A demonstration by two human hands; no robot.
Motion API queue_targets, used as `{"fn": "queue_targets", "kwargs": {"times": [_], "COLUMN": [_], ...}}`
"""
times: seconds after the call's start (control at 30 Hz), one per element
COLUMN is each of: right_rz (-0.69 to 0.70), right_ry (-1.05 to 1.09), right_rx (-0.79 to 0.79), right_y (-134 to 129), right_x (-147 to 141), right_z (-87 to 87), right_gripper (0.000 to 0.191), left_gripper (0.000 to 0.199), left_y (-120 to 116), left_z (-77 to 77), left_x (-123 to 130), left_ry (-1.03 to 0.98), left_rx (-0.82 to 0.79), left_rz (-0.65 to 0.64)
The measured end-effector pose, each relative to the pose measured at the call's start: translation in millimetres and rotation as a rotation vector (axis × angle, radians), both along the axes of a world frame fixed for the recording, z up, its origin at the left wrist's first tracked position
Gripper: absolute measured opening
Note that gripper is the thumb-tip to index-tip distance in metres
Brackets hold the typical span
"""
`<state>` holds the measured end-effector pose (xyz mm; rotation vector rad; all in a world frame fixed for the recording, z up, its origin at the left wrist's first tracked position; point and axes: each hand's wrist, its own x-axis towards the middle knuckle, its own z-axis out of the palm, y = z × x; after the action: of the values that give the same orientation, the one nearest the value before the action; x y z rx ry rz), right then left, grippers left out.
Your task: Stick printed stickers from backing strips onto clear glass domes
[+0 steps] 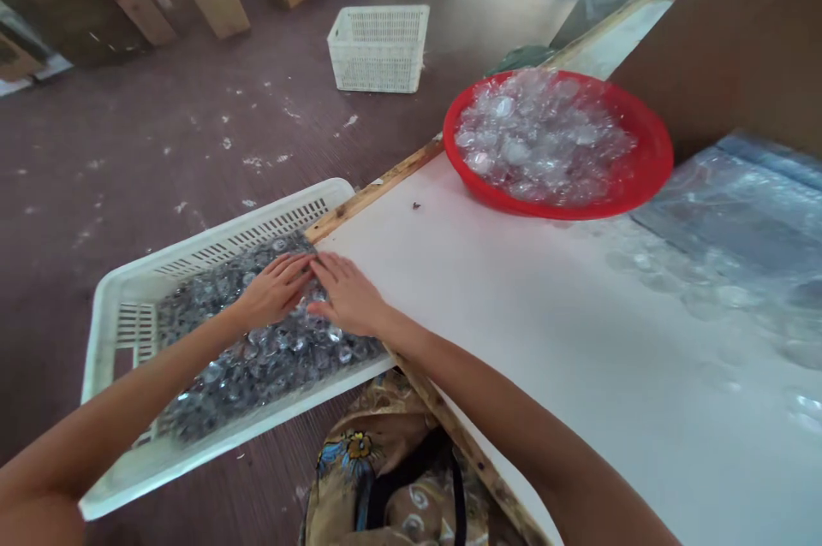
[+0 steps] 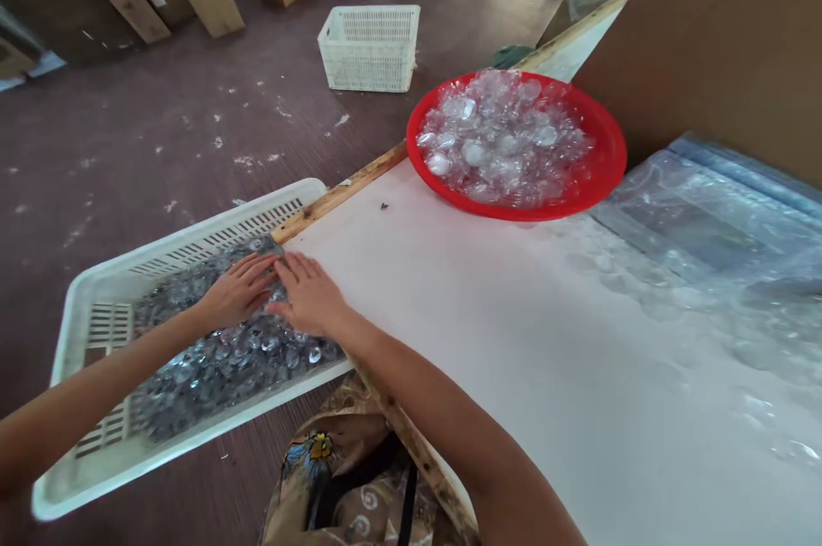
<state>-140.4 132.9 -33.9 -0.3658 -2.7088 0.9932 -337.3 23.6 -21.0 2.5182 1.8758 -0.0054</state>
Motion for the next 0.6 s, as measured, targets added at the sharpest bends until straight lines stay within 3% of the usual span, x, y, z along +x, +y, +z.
{"fn": "queue_targets", "kwargs": {"times": [0.07, 0.13, 0.23, 0.33, 0.43, 0.5, 0.6], "right_rz": [0.092, 0.083, -0.159, -0.488, -0.588, -0.611, -0.622], "right_ry": [0.053, 0.151, 0.263, 0.199, 0.075, 0.012, -0.029], "right_rx": [-0.101, -0.161, -0.074, 0.048, 0.162, 0.209, 0.273], "right_y": [-13.5, -10.2, 22.6, 62.3, 83.5, 88.0, 91.6], "right_x": [-10.2, -5.8, 21.8, 55.7, 73.9, 73.2, 59.0], "right_z": [6.9, 10.9, 5.0, -11.0, -24.3, -28.0, -27.4], "right_gripper": [0.070, 0.061, 0.055, 0.061, 0.077, 0.082, 0.084], "left_gripper": [0.046, 0.049, 0.058, 0.068, 0.073, 0.072, 0.069], "left_y": [-41.8, -74.9, -100.9, -98.9, -85.6, -81.8, -91.1], "left_z": [-10.3, -22.9, -42.4, -60.5, -76.7, -84.3, -87.6], "left_x": [-25.0, -38.5, -28.4, 7.9, 35.0, 33.3, 5.8], "left_ry": [0.032, 0.051, 0.055, -0.015, -0.069, -0.055, -0.005], "left_rx": [-0.045, -0.089, -0.148, -0.222, -0.249, -0.241, -0.215], "left_rz": [0.079, 0.213, 0.336, 0.184, 0.090, 0.187, 0.429]}}
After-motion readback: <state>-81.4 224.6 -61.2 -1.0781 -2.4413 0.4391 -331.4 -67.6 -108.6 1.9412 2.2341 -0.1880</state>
